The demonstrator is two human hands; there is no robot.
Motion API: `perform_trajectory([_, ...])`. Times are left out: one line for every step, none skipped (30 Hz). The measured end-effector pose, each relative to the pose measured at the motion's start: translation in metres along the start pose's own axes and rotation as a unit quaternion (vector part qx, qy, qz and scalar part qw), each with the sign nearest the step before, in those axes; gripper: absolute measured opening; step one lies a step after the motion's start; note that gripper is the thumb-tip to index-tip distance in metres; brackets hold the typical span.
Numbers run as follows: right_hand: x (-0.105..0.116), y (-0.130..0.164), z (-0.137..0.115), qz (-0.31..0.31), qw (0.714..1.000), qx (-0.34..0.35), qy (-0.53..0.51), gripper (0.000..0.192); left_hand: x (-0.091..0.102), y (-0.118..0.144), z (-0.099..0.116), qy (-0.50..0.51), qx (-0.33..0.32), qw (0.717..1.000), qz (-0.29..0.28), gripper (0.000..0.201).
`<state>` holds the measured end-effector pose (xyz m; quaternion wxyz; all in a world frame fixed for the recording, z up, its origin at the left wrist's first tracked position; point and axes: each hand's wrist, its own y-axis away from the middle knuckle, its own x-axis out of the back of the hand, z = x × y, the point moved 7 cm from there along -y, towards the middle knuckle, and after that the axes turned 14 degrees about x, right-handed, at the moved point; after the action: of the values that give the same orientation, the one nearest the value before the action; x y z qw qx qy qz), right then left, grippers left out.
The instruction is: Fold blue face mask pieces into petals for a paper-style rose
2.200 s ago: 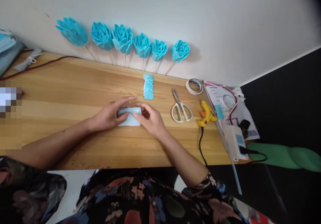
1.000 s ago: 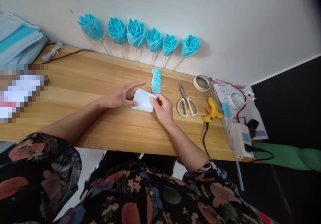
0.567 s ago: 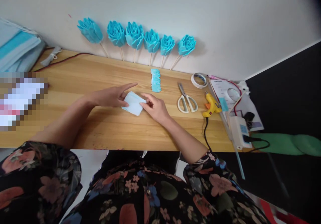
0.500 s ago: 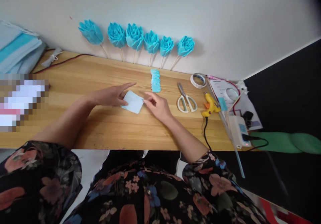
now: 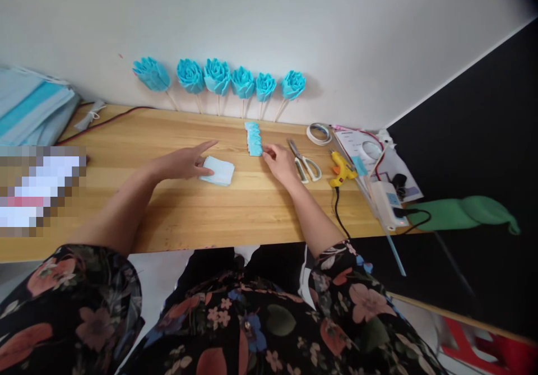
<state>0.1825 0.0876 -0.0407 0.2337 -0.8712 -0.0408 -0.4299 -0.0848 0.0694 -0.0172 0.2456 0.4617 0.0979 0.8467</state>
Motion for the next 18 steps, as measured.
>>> perform_trajectory([0.0, -0.002, -0.001, -0.013, 1.0, -0.004, 0.014, 0.027, 0.0, 0.001, 0.0, 0.004, 0.003, 1.0, -0.008, 0.097])
perform_trajectory([0.0, -0.004, -0.002, -0.027, 0.999, -0.009, 0.028, 0.027, 0.001, 0.002, 0.0, 0.007, 0.006, 1.0, -0.013, 0.096])
perform_trajectory([0.0, -0.007, -0.003, -0.04, 0.998, -0.015, 0.04, 0.027, 0.002, 0.002, -0.001, 0.008, 0.01, 1.0, -0.015, 0.095])
perform_trajectory([0.001, -0.01, -0.004, -0.053, 0.997, -0.022, 0.053, 0.028, 0.003, 0.002, -0.002, 0.008, 0.014, 1.0, -0.015, 0.093])
perform_trajectory([0.001, -0.013, -0.005, -0.064, 0.995, -0.028, 0.066, 0.029, 0.005, 0.002, -0.004, 0.006, 0.018, 1.0, -0.011, 0.092])
perform_trajectory([0.001, -0.017, -0.006, -0.075, 0.994, -0.034, 0.078, 0.03, 0.006, 0.001, -0.005, 0.004, 0.019, 1.0, -0.004, 0.09])
perform_trajectory([0.0, -0.019, -0.008, -0.085, 0.992, -0.039, 0.089, 0.03, 0.008, 0.001, -0.007, 0.001, 0.017, 1.0, 0.004, 0.088])
perform_trajectory([-0.001, -0.022, -0.01, -0.093, 0.99, -0.044, 0.097, 0.03, 0.01, -0.001, -0.009, -0.003, 0.011, 1.0, 0.014, 0.086])
perform_trajectory([-0.002, -0.024, -0.012, -0.1, 0.989, -0.047, 0.103, 0.03, 0.011, -0.002, -0.01, -0.009, 0.004, 1.0, 0.024, 0.084])
perform_trajectory([-0.004, -0.025, -0.014, -0.103, 0.988, -0.046, 0.108, 0.029, 0.012, -0.003, -0.012, -0.019, -0.001, 0.999, 0.035, 0.081])
perform_trajectory([-0.006, -0.026, -0.017, -0.103, 0.987, -0.041, 0.113, 0.029, 0.013, -0.005, -0.013, -0.033, -0.001, 0.998, 0.047, 0.079])
perform_trajectory([-0.007, -0.027, -0.019, -0.1, 0.987, -0.035, 0.118, 0.028, 0.013, -0.007, -0.015, -0.048, 0.004, 0.997, 0.061, 0.077])
perform_trajectory([-0.009, -0.026, -0.021, -0.095, 0.987, -0.029, 0.123, 0.028, 0.013, -0.008, -0.016, -0.065, 0.01, 0.995, 0.074, 0.075])
perform_trajectory([-0.01, -0.025, -0.021, -0.09, 0.988, -0.024, 0.127, 0.028, 0.013, -0.01, -0.017, -0.08, 0.015, 0.993, 0.085, 0.072])
perform_trajectory([-0.01, -0.024, -0.021, -0.085, 0.988, -0.022, 0.127, 0.029, 0.012, -0.01, -0.017, -0.092, 0.017, 0.991, 0.095, 0.07])
perform_trajectory([-0.01, -0.022, -0.019, -0.08, 0.989, -0.023, 0.122, 0.031, 0.011, -0.011, -0.016, -0.101, 0.016, 0.99, 0.101, 0.068])
perform_trajectory([-0.01, -0.02, -0.017, -0.075, 0.991, -0.023, 0.111, 0.032, 0.01, -0.011, -0.014, -0.107, 0.012, 0.989, 0.105, 0.066])
perform_trajectory([-0.009, -0.019, -0.015, -0.068, 0.993, -0.022, 0.097, 0.033, 0.008, -0.011, -0.012, -0.109, 0.008, 0.988, 0.107, 0.064])
